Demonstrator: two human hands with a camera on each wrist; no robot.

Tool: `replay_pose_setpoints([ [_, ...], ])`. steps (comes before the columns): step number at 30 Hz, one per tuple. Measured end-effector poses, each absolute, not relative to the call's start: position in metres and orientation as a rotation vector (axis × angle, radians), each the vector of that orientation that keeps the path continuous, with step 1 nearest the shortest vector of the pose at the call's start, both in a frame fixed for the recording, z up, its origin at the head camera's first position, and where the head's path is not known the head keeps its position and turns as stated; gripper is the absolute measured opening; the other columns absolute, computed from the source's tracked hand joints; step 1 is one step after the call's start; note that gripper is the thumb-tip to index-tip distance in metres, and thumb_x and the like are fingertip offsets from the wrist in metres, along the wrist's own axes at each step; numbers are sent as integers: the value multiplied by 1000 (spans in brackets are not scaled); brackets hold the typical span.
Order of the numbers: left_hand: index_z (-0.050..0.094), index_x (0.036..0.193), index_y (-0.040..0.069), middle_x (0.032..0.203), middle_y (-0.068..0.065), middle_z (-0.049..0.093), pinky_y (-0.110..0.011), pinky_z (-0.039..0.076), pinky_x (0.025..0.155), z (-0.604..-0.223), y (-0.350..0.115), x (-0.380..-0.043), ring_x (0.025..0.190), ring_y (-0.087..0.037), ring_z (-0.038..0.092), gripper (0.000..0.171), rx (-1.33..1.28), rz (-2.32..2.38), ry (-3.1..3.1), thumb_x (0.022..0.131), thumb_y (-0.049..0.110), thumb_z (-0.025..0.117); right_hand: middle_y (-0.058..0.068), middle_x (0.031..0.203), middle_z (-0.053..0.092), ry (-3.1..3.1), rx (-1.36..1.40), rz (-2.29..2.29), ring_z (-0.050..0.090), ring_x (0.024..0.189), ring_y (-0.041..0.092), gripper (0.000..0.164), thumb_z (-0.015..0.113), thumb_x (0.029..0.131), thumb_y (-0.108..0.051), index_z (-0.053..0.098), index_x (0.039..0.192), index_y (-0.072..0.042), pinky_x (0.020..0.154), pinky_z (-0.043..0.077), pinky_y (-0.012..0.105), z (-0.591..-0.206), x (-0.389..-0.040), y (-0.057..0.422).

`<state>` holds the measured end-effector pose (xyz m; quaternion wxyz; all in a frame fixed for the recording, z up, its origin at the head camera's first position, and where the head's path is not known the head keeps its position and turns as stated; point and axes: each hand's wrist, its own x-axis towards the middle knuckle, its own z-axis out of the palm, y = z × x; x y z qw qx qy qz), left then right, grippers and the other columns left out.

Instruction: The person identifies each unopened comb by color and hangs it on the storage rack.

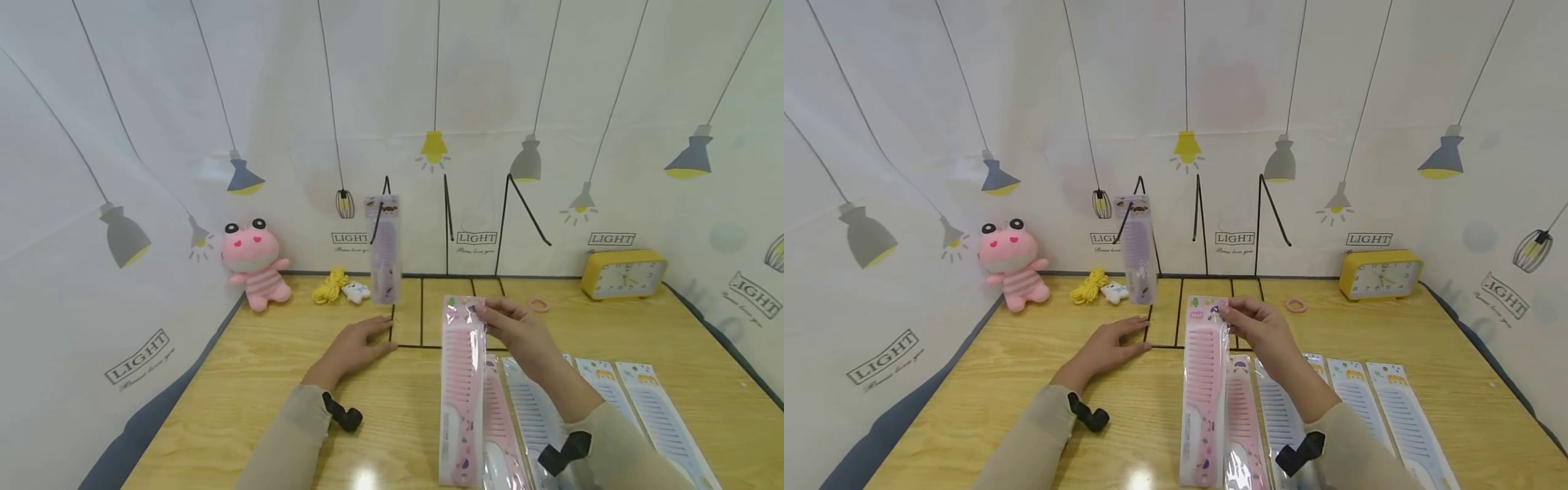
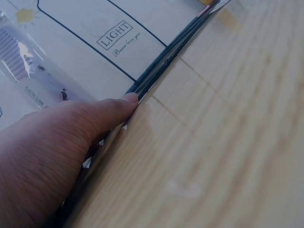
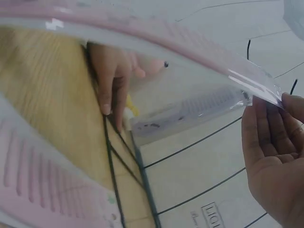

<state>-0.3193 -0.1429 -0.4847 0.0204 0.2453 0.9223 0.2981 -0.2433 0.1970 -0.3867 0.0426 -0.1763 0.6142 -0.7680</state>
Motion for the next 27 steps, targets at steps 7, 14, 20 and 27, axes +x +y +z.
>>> replay_pose_setpoints([
  [7, 51, 150, 27, 156, 2, 43, -48, 31, 118, -485, -143, -318, 144, -23, 38, 61, 756, 921, 2862, 96, 54, 62, 1, 100, 75, 1925, -714, -2389, 71, 87, 12, 18, 60, 100, -2, 77, 106, -5, 83, 59, 29, -355, -223, 198],
  [14, 51, 150, 28, 157, 1, 42, -48, 31, 118, -486, -141, -319, 145, -22, 37, 61, 762, 947, 2858, 96, 55, 62, 3, 94, 77, 2068, -691, -2402, 74, 80, 16, 15, 63, 98, 1, 77, 101, 1, 79, 60, 32, -339, -208, 199],
  [20, 51, 150, 26, 156, 0, 43, -47, 31, 118, -486, -141, -316, 144, -22, 38, 61, 756, 944, 2857, 96, 53, 63, 3, 94, 77, 2157, -703, -2427, 74, 80, 16, 13, 64, 97, 2, 75, 102, 6, 80, 60, 32, -329, -206, 197],
  [27, 50, 150, 26, 157, 1, 43, -46, 30, 119, -484, -142, -318, 144, -21, 37, 62, 760, 930, 2863, 96, 55, 61, 5, 97, 76, 2520, -826, -2312, 72, 85, 15, 18, 70, 96, -9, 74, 104, 7, 77, 60, 28, -307, -222, 184],
])
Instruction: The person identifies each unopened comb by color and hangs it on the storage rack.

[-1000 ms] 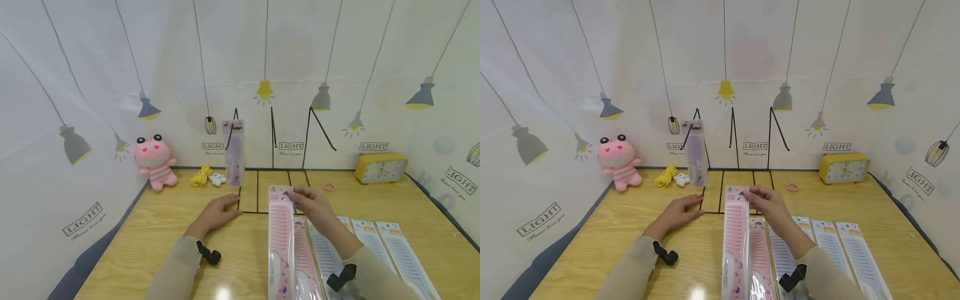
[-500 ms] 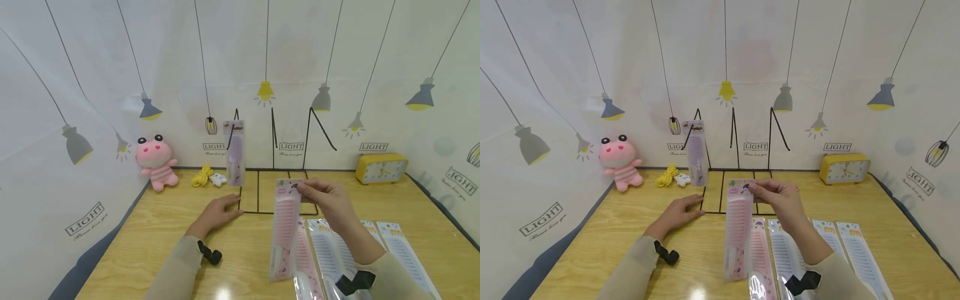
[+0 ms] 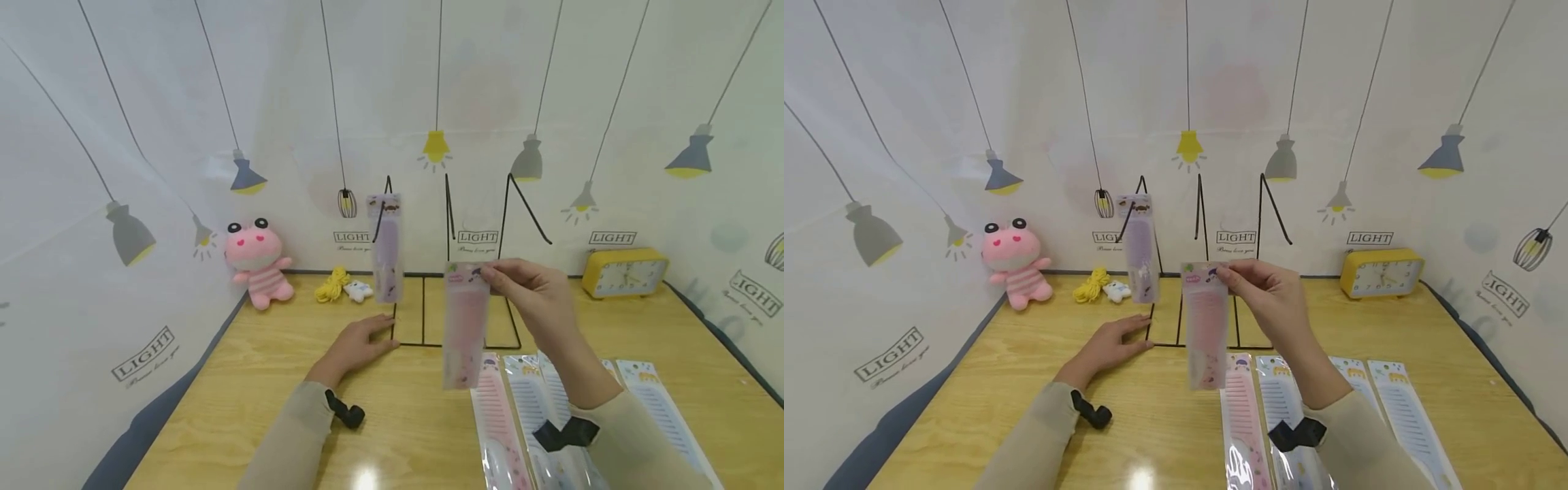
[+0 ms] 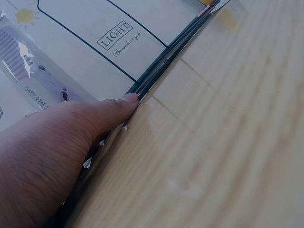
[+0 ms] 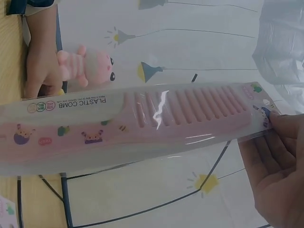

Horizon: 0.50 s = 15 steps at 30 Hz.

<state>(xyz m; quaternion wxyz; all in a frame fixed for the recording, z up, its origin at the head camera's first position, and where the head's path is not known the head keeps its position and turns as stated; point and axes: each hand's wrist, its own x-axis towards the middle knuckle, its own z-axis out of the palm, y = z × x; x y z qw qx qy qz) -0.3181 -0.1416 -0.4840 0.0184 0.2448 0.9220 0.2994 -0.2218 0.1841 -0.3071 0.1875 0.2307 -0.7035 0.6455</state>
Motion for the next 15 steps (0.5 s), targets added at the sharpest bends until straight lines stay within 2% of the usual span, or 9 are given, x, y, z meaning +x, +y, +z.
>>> replay_pose_setpoints([
  [5, 51, 150, 25, 156, 0, 43, -48, 31, 118, -487, -143, -320, 144, -23, 38, 62, 768, 941, 2855, 96, 55, 61, 5, 99, 76, -1989, 632, 1746, 71, 86, 15, 21, 70, 97, -14, 74, 105, 5, 78, 61, 29, -300, -239, 174],
  [15, 52, 149, 24, 156, 0, 43, -50, 30, 118, -484, -142, -319, 145, -24, 37, 61, 780, 951, 2853, 97, 53, 62, 6, 102, 76, -2018, 551, 1710, 72, 90, 14, 26, 71, 97, -22, 75, 107, 2, 80, 59, 25, -297, -264, 167],
])
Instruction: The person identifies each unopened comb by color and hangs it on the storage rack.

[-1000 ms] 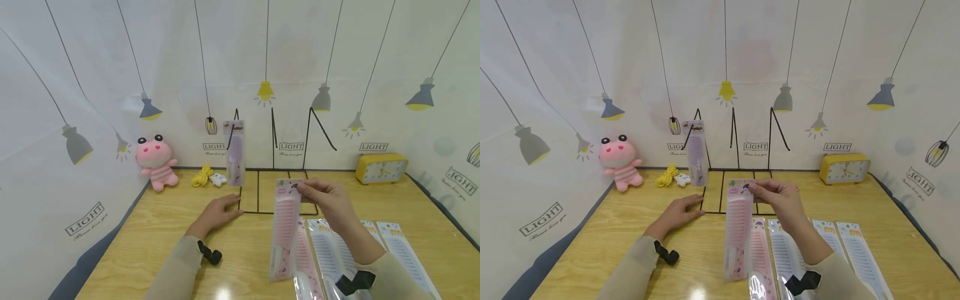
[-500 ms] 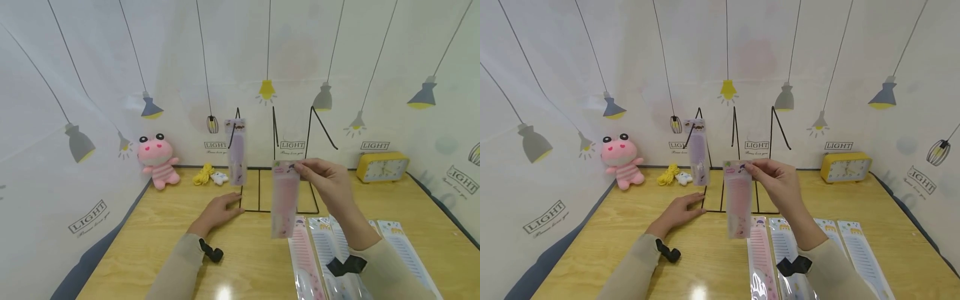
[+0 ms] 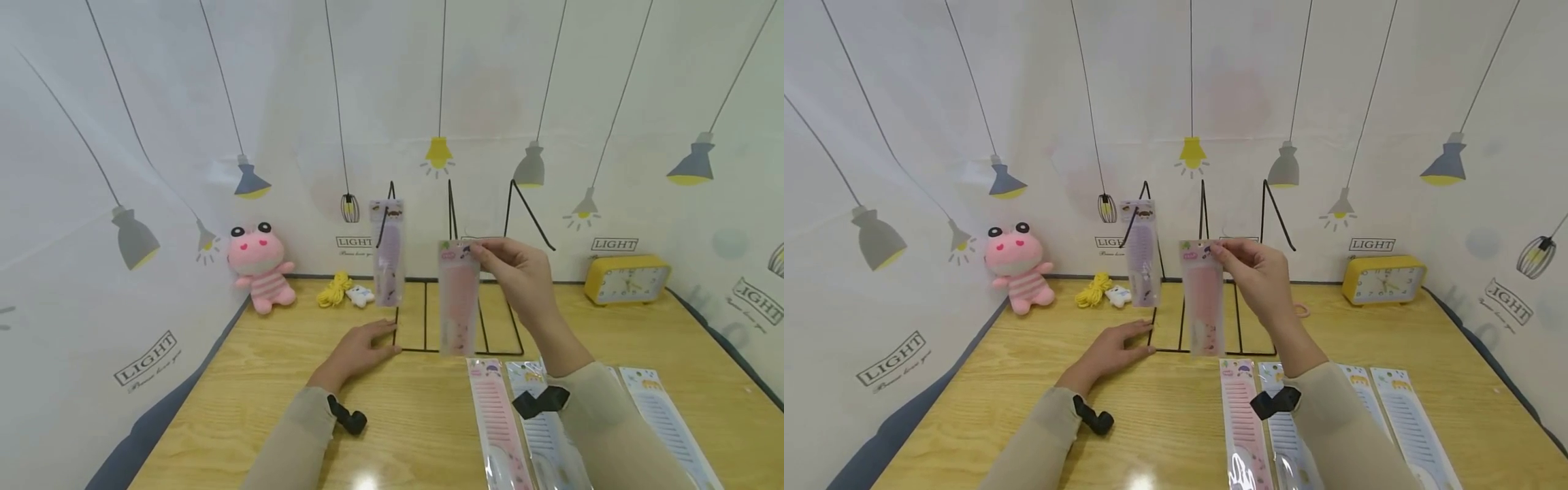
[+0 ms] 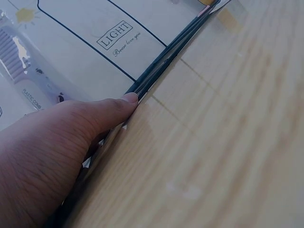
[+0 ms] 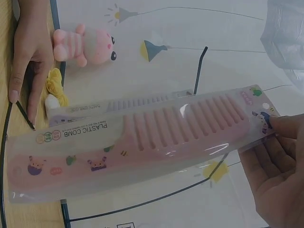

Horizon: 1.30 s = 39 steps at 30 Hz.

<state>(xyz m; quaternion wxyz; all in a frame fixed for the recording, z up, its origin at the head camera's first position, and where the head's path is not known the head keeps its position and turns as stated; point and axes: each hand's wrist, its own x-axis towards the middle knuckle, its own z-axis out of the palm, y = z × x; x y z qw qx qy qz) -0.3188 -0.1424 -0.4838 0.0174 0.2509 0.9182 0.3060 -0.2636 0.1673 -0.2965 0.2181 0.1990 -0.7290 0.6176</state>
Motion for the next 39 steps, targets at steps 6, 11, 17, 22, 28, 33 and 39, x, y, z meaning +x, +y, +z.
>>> replay_pose_setpoints([
  [6, 51, 150, 25, 156, 0, 43, -49, 30, 118, -486, -141, -318, 144, -24, 38, 62, 775, 929, 2858, 96, 54, 62, 5, 101, 76, -2019, 546, 1735, 71, 89, 15, 27, 71, 97, -23, 75, 106, 2, 79, 59, 24, -297, -268, 168],
  [11, 52, 149, 24, 156, 0, 44, -48, 31, 118, -487, -140, -319, 144, -24, 38, 62, 786, 924, 2863, 96, 55, 62, 6, 100, 76, -2018, 560, 1747, 71, 88, 14, 26, 71, 97, -20, 74, 105, 4, 79, 59, 25, -300, -271, 168],
  [17, 51, 150, 25, 156, 1, 44, -49, 31, 118, -487, -140, -318, 144, -24, 38, 62, 779, 932, 2853, 96, 54, 62, 6, 101, 76, -2031, 558, 1715, 71, 89, 13, 26, 70, 97, -22, 74, 106, 3, 79, 59, 24, -303, -274, 167],
  [22, 50, 150, 25, 156, 0, 43, -49, 31, 118, -487, -140, -318, 144, -24, 38, 62, 796, 928, 2850, 97, 54, 61, 7, 102, 76, -2011, 566, 1719, 71, 90, 13, 27, 71, 97, -21, 74, 106, 4, 80, 59, 25, -302, -276, 166],
  [28, 51, 150, 27, 156, 3, 43, -47, 31, 118, -486, -141, -320, 144, -21, 38, 62, 783, 911, 2870, 96, 56, 61, 9, 104, 75, -2015, 563, 1739, 71, 91, 14, 29, 71, 97, -22, 73, 108, 4, 80, 59, 25, -302, -284, 163],
  [33, 50, 150, 29, 157, 4, 41, -46, 29, 119, -486, -143, -321, 145, -19, 36, 63, 755, 910, 2872, 96, 57, 61, 10, 105, 75, -2035, 521, 1726, 71, 92, 15, 30, 71, 97, -25, 74, 108, 2, 81, 59, 25, -302, -292, 163],
  [39, 49, 151, 30, 157, 5, 40, -46, 28, 119, -489, -143, -322, 145, -18, 35, 63, 756, 914, 2862, 95, 59, 60, 9, 105, 75, -2053, 466, 1723, 72, 91, 15, 33, 71, 96, -29, 74, 109, 1, 81, 59, 27, -303, -302, 163],
])
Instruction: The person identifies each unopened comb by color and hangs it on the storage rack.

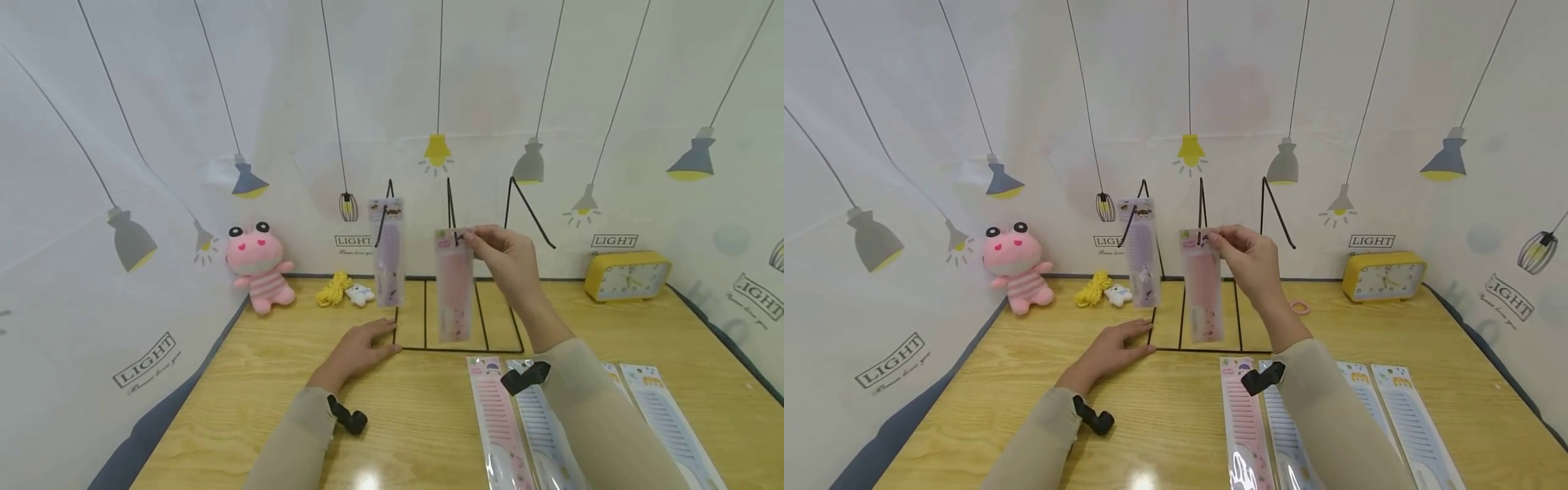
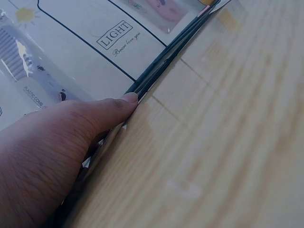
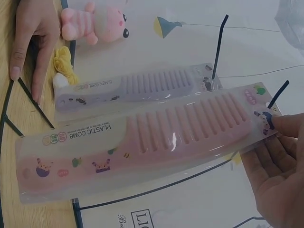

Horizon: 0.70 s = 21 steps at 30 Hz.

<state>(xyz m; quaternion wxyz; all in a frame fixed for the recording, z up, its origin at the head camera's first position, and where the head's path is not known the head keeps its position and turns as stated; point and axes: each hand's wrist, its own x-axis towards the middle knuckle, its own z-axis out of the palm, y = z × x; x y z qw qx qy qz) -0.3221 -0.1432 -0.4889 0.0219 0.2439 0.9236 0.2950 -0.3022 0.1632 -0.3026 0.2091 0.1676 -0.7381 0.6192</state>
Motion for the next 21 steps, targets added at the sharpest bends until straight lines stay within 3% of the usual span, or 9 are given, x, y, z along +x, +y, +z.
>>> replay_pose_setpoints([
  [11, 49, 151, 29, 157, 6, 42, -46, 29, 119, -491, -144, -324, 145, -17, 35, 62, 773, 904, 2872, 96, 58, 60, 9, 106, 74, -2070, 396, 1727, 71, 93, 18, 34, 72, 95, -31, 73, 110, 0, 83, 60, 35, -302, -320, 161],
  [21, 50, 150, 28, 156, 2, 43, -47, 29, 119, -486, -143, -320, 145, -20, 36, 62, 764, 932, 2859, 96, 55, 62, 10, 102, 74, -2042, 360, 1745, 70, 94, 23, 31, 73, 95, -27, 72, 111, 0, 78, 58, 26, -306, -338, 156],
])
